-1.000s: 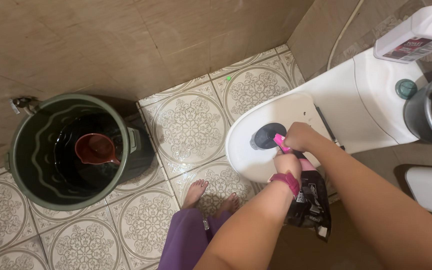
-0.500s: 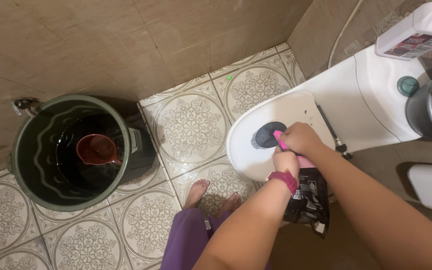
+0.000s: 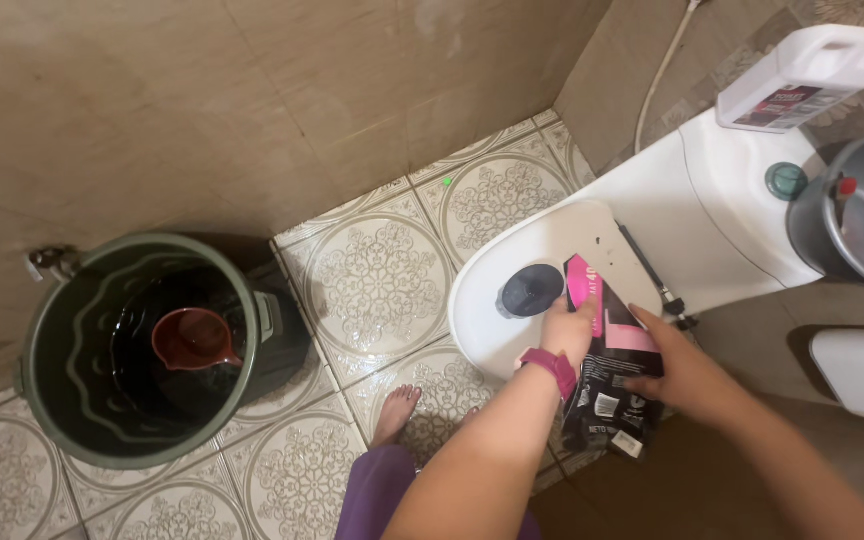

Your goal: The person refills a black shampoo bottle from a black pouch by squeezing the pouch over the bottle opening. They then wash their hands using water from a bucket and a scoop, and finally pick up a toothbrush and a tube of cream from a wall-mounted holder.

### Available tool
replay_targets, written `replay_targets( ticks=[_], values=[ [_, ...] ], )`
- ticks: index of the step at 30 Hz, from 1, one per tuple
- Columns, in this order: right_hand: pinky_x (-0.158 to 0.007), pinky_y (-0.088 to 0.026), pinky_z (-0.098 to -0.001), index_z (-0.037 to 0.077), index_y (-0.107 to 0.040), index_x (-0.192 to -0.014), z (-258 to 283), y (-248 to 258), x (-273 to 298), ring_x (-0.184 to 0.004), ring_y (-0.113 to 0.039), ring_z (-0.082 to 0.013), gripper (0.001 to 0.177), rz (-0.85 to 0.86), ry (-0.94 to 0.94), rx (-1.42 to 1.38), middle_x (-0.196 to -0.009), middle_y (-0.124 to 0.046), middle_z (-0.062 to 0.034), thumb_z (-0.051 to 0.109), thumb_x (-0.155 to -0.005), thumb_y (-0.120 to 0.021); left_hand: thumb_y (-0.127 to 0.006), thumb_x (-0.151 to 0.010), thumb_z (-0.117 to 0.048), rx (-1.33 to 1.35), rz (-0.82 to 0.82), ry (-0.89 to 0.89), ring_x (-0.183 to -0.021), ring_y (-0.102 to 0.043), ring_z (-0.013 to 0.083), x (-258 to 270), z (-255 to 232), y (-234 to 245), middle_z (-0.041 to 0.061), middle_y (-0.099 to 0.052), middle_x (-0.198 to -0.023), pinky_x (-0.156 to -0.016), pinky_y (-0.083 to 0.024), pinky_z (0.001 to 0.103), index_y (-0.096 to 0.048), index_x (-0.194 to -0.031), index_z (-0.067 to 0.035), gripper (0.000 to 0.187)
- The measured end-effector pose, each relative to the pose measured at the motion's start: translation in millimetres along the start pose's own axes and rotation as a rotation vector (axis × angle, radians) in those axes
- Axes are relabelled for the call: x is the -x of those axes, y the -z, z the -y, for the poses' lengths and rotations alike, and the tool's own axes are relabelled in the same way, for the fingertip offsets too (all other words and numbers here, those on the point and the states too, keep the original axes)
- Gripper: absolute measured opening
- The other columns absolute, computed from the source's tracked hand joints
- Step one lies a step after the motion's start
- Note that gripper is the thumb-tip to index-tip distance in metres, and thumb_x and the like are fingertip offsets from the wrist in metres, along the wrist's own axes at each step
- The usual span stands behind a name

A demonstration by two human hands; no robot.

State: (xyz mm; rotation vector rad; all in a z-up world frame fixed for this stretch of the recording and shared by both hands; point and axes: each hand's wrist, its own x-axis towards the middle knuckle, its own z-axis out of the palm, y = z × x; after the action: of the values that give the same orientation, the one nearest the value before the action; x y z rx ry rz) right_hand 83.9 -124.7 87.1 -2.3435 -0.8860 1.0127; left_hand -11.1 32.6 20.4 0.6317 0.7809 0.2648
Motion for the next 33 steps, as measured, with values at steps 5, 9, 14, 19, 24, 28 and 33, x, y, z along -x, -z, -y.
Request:
replay_targets(
  ticks=[5, 9, 14, 19, 24, 28, 33],
  values=[
    [-0.086, -0.055, -0.0378, 0.01, -0.065, -0.149, -39.1, -14.4, 25.7, -0.089, -0.074, -0.0309, 0.049, -0.38, -0.3, 0.077, -0.099, -0.077, -0.025, 0.023, -0.102, -0.06, -0.077, -0.091, -0.021, -0.156, 0.389, -0.103, -0.098, -0.069, 0.0123, 40.1, -28.2, 7.2, 0.006, -0.074, -0.11, -0.087, -0.055, 0.028, -0.066, -0.125, -0.002, 0.04],
    [-0.087, -0.047, -0.0303, -0.004, -0.069, -0.125, -67.3, -6.5, 33.6, -0.099, -0.062, -0.0192, 0.036, -0.574, -0.25, -0.548, -0.11, -0.074, -0.0105, 0.028, -0.108, -0.06, -0.078, -0.087, -0.01, -0.371, 0.519, -0.18, -0.097, -0.067, 0.01, 47.5, -2.5, 25.6, 0.003, -0.075, -0.109, -0.089, -0.054, 0.027, -0.073, -0.118, -0.004, 0.032],
    [-0.078, -0.037, -0.0324, 0.0, -0.065, -0.127, -58.7, 18.2, 51.2, -0.096, -0.055, -0.0183, 0.034, -0.552, -0.314, -1.023, -0.115, -0.072, -0.007, 0.031, -0.117, -0.056, -0.074, -0.092, -0.01, -0.441, 0.419, -0.151, -0.082, -0.064, 0.0095, 19.1, 4.2, 19.6, 0.002, -0.073, -0.092, -0.074, -0.052, 0.027, -0.075, -0.108, -0.004, 0.017],
    [-0.101, -0.047, -0.0393, -0.005, -0.058, -0.118, -49.8, 35.4, 61.4, -0.115, -0.064, -0.0235, 0.032, -0.479, -0.25, -1.058, -0.124, -0.07, -0.0124, 0.026, -0.111, -0.052, -0.076, -0.095, -0.011, -0.543, 0.374, -0.211, -0.07, -0.05, 0.0122, 15.5, -36.0, -10.5, 0.004, -0.065, -0.079, -0.062, -0.042, 0.032, -0.077, -0.106, 0.002, 0.017],
    [-0.104, -0.049, -0.0444, -0.003, -0.062, -0.123, -112.9, 51.8, 53.8, -0.116, -0.067, -0.0262, 0.03, -0.335, -0.327, -0.91, -0.126, -0.07, -0.0145, 0.009, -0.097, -0.053, -0.072, -0.095, -0.014, -0.655, 0.359, -0.468, -0.076, -0.061, 0.0094, 39.1, -90.8, -36.6, 0.006, -0.071, -0.085, -0.072, -0.05, 0.028, -0.075, -0.107, 0.0, 0.019],
    [-0.09, -0.05, -0.0417, 0.003, -0.068, -0.131, -184.5, 15.1, 1.0, -0.113, -0.065, -0.0251, 0.036, -0.353, -0.539, -0.785, -0.124, -0.071, -0.0115, 0.009, -0.098, -0.055, -0.071, -0.096, -0.017, -0.607, 0.206, -0.608, -0.073, -0.064, 0.0121, 30.7, -135.6, -60.5, 0.009, -0.072, -0.085, -0.072, -0.051, 0.028, -0.072, -0.107, 0.001, 0.021],
    [-0.085, -0.054, -0.0463, 0.006, -0.073, -0.134, -227.0, -35.4, -69.0, -0.11, -0.068, -0.0444, 0.038, -0.534, -0.635, -0.378, -0.121, -0.071, -0.025, 0.014, -0.099, -0.061, -0.071, -0.094, -0.018, -0.49, 0.131, -0.694, -0.068, -0.057, 0.0152, -11.3, -177.7, -57.3, 0.012, -0.07, -0.079, -0.062, -0.049, 0.03, -0.074, -0.107, 0.0, 0.023]
  ],
)
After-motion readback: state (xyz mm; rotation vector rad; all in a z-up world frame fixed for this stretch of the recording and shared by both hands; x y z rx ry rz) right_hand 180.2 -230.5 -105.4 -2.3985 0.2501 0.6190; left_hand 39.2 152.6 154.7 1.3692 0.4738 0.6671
